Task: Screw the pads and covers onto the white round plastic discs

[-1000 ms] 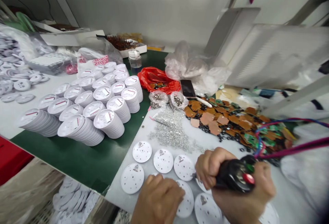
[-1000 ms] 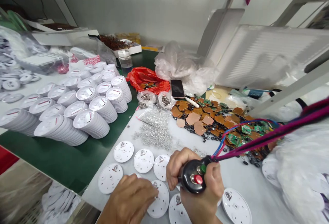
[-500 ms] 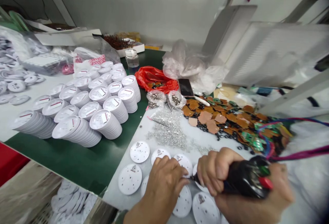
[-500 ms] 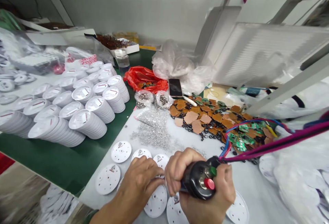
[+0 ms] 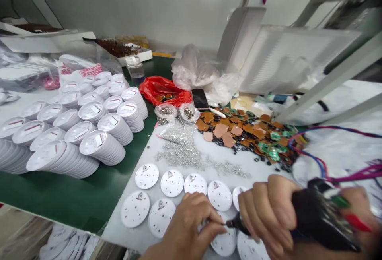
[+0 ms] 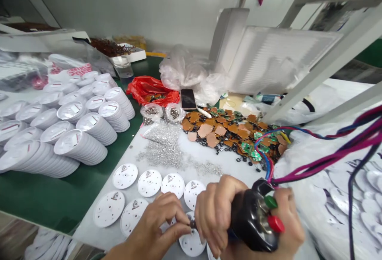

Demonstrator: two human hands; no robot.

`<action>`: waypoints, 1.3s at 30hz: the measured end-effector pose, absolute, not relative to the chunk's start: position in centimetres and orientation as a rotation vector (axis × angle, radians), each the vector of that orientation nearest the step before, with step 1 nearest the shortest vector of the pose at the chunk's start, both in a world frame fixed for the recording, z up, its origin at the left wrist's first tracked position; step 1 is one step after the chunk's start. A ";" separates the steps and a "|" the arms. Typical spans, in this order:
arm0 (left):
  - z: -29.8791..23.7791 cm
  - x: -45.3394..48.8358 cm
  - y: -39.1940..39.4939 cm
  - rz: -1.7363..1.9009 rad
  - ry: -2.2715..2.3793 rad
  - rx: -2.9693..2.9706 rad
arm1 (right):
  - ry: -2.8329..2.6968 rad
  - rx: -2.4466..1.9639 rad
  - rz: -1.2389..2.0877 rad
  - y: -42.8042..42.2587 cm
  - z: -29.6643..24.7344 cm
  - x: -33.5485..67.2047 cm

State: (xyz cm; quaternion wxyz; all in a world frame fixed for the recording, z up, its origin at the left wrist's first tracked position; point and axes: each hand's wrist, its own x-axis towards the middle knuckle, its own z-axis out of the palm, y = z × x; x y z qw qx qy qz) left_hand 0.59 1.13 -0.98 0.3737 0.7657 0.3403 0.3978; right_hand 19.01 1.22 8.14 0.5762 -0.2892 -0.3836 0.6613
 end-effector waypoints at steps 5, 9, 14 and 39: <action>-2.3 1.7 0.0 1.133 0.895 2.353 | -0.974 -0.792 1.519 -0.8 6.0 21.3; -4.7 1.7 -1.4 1.252 0.853 2.685 | -0.962 -0.850 1.504 -1.7 5.1 21.3; -6.7 1.9 -2.3 1.371 0.913 2.714 | -0.945 -0.834 1.531 -2.0 3.9 20.9; -7.4 1.9 -1.9 1.268 0.872 2.837 | -0.797 -0.742 1.148 6.4 5.6 18.9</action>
